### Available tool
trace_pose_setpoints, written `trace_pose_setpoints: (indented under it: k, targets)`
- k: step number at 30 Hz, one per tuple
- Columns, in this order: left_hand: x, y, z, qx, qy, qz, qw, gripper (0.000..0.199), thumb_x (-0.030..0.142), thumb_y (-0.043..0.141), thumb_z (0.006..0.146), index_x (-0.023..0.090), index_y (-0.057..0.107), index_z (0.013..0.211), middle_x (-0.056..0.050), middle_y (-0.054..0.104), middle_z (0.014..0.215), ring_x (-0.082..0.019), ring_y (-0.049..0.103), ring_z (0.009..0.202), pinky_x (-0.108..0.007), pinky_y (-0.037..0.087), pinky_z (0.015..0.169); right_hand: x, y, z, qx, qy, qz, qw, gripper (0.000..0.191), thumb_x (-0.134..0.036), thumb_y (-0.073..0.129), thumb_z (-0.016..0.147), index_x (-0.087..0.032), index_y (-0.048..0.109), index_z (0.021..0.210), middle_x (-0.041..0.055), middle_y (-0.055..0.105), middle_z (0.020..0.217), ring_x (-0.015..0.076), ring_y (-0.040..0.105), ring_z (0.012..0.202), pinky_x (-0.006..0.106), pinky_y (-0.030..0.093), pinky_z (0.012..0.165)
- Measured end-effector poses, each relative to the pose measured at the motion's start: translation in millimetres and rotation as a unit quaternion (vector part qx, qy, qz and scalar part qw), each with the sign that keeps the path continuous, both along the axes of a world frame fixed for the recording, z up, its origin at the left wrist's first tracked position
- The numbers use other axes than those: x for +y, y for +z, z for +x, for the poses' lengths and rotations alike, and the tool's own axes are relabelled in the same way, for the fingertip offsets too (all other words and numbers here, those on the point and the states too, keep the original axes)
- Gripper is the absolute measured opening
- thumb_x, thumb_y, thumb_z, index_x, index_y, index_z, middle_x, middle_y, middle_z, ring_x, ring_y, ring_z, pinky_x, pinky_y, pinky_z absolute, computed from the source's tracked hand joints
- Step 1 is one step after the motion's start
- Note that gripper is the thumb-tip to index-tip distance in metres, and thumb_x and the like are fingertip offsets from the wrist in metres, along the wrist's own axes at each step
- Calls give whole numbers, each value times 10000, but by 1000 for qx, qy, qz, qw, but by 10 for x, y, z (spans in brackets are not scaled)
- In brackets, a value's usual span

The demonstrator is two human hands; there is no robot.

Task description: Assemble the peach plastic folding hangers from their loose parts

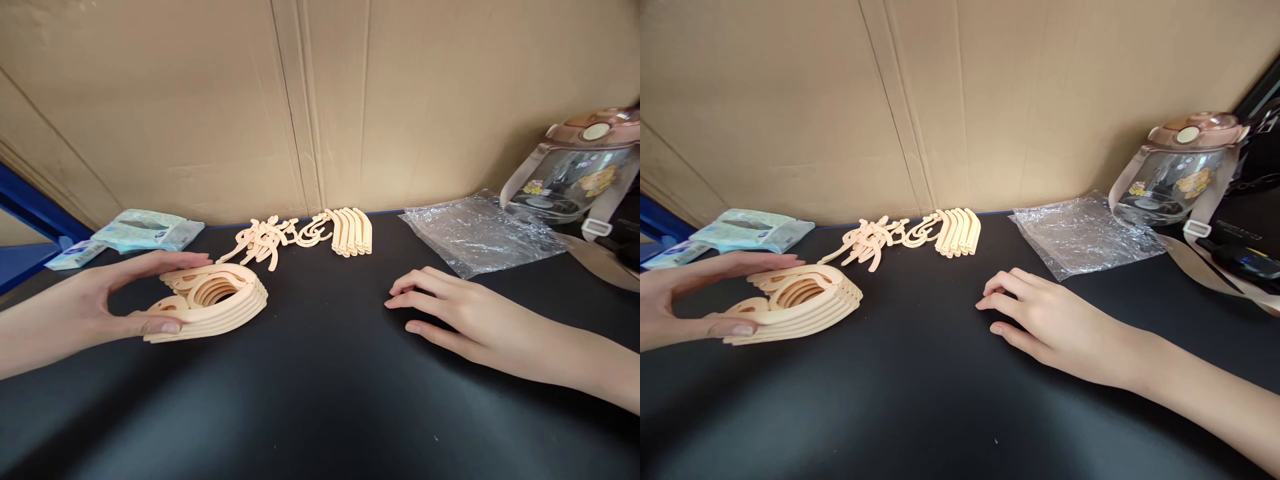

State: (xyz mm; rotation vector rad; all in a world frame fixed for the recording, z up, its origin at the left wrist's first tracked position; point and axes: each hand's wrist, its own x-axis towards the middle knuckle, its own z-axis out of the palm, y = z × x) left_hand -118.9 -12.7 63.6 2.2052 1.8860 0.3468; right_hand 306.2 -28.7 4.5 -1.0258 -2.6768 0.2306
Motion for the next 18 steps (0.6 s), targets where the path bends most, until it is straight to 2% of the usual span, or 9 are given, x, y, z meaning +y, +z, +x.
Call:
trace_pose_setpoints:
  k: [7, 12, 18]
  targets:
    - [1, -41, -61, 49, -10, -24, 998, 822, 672, 695, 583, 455, 429, 1330, 112, 540, 1343, -297, 479, 1277, -422, 321, 1113, -7, 12, -5, 2, -1, 1, 1000, 293, -311, 430, 967, -240, 582, 1207, 76, 558, 1218, 214, 572, 1104, 354, 510, 907]
    - [23, -81, -75, 51, -4, -39, 998, 819, 655, 687, 602, 435, 417, 1343, 80, 553, 1320, -300, 512, 1223, -408, 328, 1087, -9, 17, -9, 1, -2, -1, 1000, 295, -311, 427, 968, -233, 586, 1204, 78, 559, 1216, 212, 575, 1098, 357, 508, 914]
    - [23, -94, -38, 54, 2, -22, 998, 814, 628, 688, 594, 416, 446, 1341, 73, 587, 1291, -289, 551, 1187, -354, 374, 1056, -12, 15, -2, -6, -2, -1, 1000, 299, -316, 413, 975, -232, 576, 1212, 82, 549, 1222, 215, 569, 1104, 371, 506, 918]
